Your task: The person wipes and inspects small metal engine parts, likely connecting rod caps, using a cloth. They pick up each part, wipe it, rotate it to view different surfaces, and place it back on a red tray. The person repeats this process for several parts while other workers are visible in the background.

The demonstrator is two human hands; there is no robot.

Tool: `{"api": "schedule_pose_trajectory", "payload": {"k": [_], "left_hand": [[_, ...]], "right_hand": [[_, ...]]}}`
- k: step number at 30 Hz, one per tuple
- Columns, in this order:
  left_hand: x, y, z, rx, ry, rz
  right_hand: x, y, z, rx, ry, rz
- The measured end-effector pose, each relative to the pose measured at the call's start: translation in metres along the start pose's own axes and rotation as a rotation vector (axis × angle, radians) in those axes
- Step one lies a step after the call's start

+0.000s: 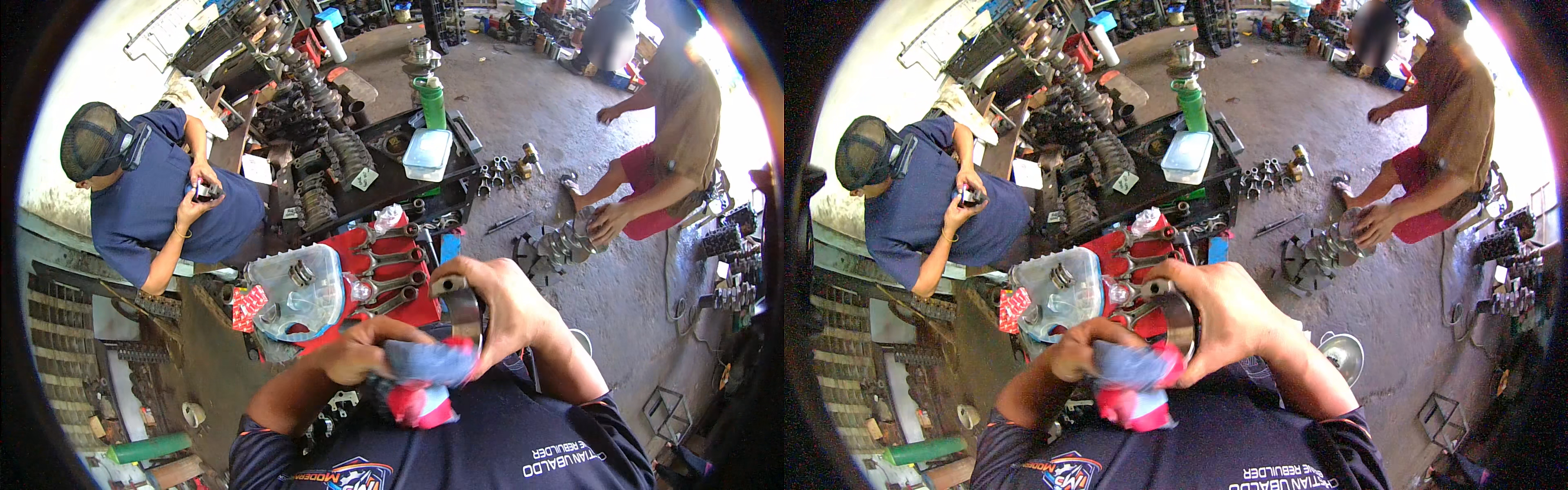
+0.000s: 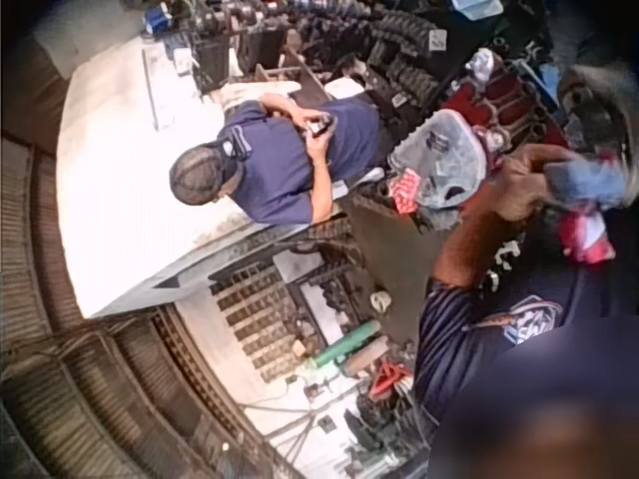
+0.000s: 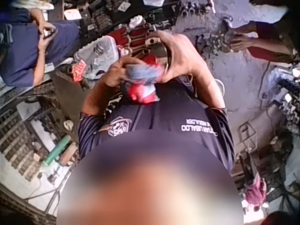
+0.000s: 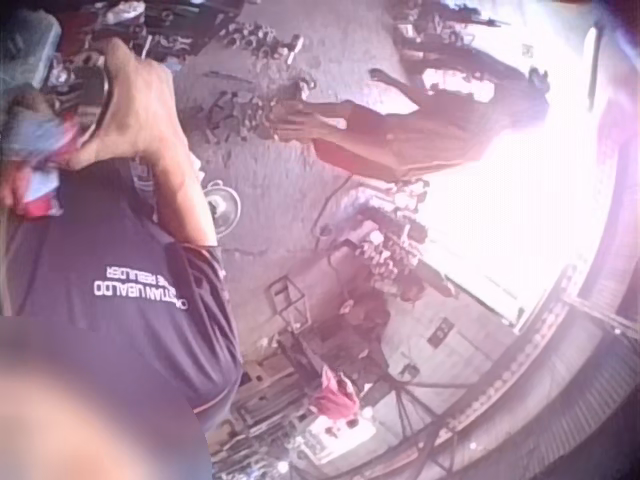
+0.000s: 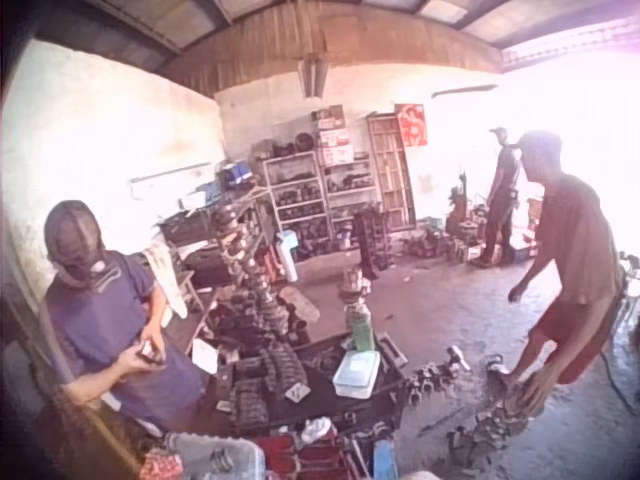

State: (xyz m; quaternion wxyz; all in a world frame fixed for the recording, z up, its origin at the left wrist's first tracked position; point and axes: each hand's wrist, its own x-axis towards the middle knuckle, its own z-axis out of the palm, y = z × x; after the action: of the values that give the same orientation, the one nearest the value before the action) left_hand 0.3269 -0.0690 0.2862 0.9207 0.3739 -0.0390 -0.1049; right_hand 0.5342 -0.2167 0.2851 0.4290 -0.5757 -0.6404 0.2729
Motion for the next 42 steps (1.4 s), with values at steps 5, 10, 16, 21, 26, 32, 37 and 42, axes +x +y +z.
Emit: {"api": "schedule_pose_trajectory", "payload": {"k": [5,10,16,21,26,32,37,42], "left_hand": [[0.002,0.012,0.011,1.415,0.333,0.390],[0.026,-0.019,0.010,1.724,0.305,0.487],[0.011,-0.030,0.022,1.066,0.111,0.166],[-0.010,-0.017,0.012,0.095,0.010,0.026],[-0.034,-0.001,0.011,0.589,0.240,0.414],[0.001,0.000,0.013,1.695,0.338,0.221],[-0.002,-0.019,0.007,0.879,0.136,0.250],[-0.041,-0.029,-0.028,0.179,-0.056,0.285]], "right_hand": [[0.000,-0.005,-0.005,0.121,0.096,-0.048],[0.007,-0.015,-0.003,0.104,0.040,-0.079],[0.009,-0.018,-0.015,0.081,-0.118,-0.080],[0.015,-0.012,-0.012,0.033,0.007,-0.169],[0.015,-0.008,-0.015,0.042,0.122,-0.175],[0.024,-0.013,-0.003,0.064,0.060,-0.207],[0.035,-0.003,0.000,0.068,-0.007,-0.241],[0.031,0.000,-0.004,0.012,0.101,-0.143]]}}
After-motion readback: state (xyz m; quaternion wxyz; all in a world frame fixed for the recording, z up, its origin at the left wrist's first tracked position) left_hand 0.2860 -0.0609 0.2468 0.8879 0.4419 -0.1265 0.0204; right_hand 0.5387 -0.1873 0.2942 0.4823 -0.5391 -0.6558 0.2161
